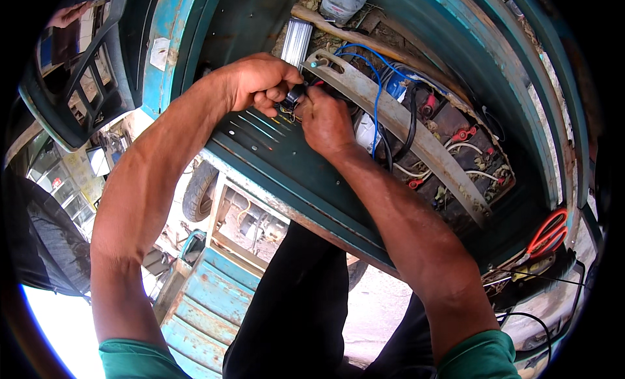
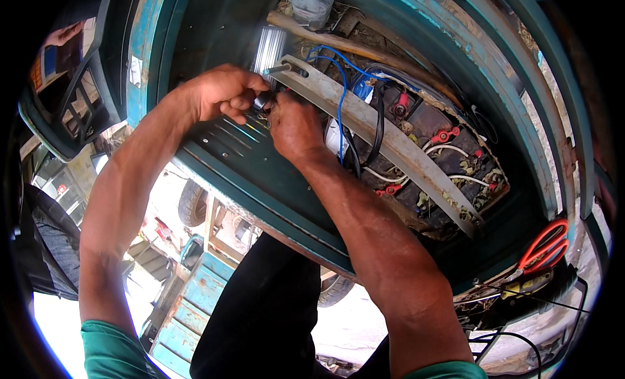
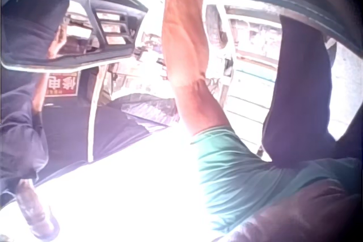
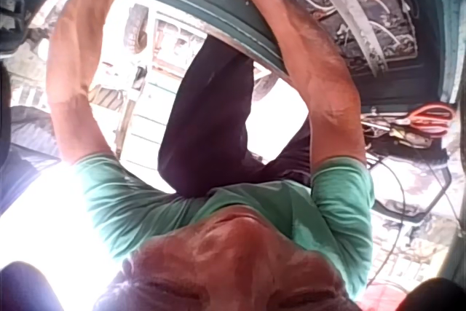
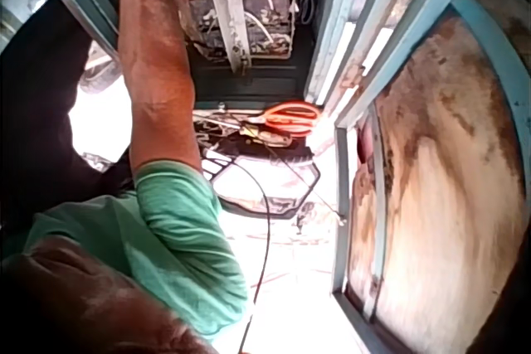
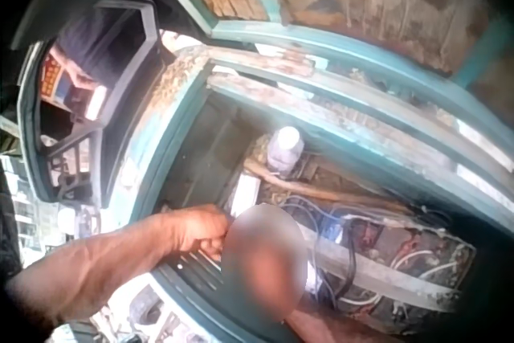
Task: The person repairs the electrical system of a teal three-wheeled vehicle. They open the seat compartment, retrieve a multimeter and gloves, and use electrical tape to wrap and secure wires inside the battery area.
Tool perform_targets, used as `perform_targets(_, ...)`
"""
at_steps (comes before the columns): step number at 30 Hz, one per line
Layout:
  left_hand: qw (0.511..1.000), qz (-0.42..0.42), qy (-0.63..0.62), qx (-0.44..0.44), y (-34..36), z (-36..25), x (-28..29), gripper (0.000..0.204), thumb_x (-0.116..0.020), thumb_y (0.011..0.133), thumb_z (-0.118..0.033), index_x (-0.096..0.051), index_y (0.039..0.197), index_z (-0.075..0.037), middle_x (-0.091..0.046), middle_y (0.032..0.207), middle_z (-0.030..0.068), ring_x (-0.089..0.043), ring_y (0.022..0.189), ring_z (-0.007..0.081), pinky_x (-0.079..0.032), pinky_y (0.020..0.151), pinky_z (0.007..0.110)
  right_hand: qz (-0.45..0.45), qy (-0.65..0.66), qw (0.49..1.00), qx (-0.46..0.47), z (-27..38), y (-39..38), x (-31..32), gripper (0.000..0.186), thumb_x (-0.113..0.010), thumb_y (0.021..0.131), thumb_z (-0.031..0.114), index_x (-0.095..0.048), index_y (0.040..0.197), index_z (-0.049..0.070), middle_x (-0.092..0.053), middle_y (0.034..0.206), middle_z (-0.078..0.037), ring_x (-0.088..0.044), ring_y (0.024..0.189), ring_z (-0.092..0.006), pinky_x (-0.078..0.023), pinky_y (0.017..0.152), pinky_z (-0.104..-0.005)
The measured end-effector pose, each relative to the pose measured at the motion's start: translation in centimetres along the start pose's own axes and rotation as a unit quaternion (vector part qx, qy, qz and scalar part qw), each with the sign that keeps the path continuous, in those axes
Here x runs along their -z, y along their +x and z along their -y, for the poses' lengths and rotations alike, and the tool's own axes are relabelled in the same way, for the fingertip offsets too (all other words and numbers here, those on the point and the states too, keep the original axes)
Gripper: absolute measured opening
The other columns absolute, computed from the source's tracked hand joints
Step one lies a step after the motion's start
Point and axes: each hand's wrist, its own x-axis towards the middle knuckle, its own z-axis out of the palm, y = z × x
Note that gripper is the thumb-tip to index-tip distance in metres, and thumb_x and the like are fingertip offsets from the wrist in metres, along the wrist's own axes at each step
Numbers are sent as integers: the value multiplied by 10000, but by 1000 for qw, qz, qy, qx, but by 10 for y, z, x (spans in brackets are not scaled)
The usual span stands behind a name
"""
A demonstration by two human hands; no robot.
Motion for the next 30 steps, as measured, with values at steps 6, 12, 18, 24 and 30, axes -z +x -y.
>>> perform_targets(6,993,42,-107,-24,4,6,3,177,-592,954,-213,-626,834,-88,-541,615,-11,-500,524,122,-514,678,317,53,38,998,-7,-4,1,-4,149,-575,945,140,-639,935,6,-682,787,-212,-680,800,-412,-517,703,-477)
perform_targets(12,994,-2,43,-100,10,15,12,128,-656,913,-167,-673,886,-44,-634,733,27,-592,650,138,-509,650,302,74,58,995,-22,0,2,-1,163,-592,945,160,-645,984,11,-690,786,-182,-690,761,-357,-521,705,-439)
perform_targets(18,957,-76,256,-112,12,16,5,312,-666,932,-285,-721,1019,9,-646,684,77,-598,612,166,-495,615,325,84,73,993,-43,-1,3,0,202,-589,950,166,-649,1074,18,-698,787,-152,-692,756,-312,-523,721,-419)
perform_targets(24,923,-113,344,-128,7,11,-3,363,-627,973,-324,-713,1085,10,-618,673,126,-606,602,196,-494,644,367,80,63,994,-44,-3,2,0,212,-579,961,172,-652,1083,14,-715,810,-141,-704,773,-287,-531,744,-399)
perform_targets(30,839,-127,483,-217,17,16,2,364,-587,969,-358,-715,1088,-38,-657,731,171,-666,707,279,-529,728,383,75,113,989,-54,-5,4,0,220,-541,996,163,-647,1061,-18,-731,833,-131,-714,772,-233,-545,730,-359)
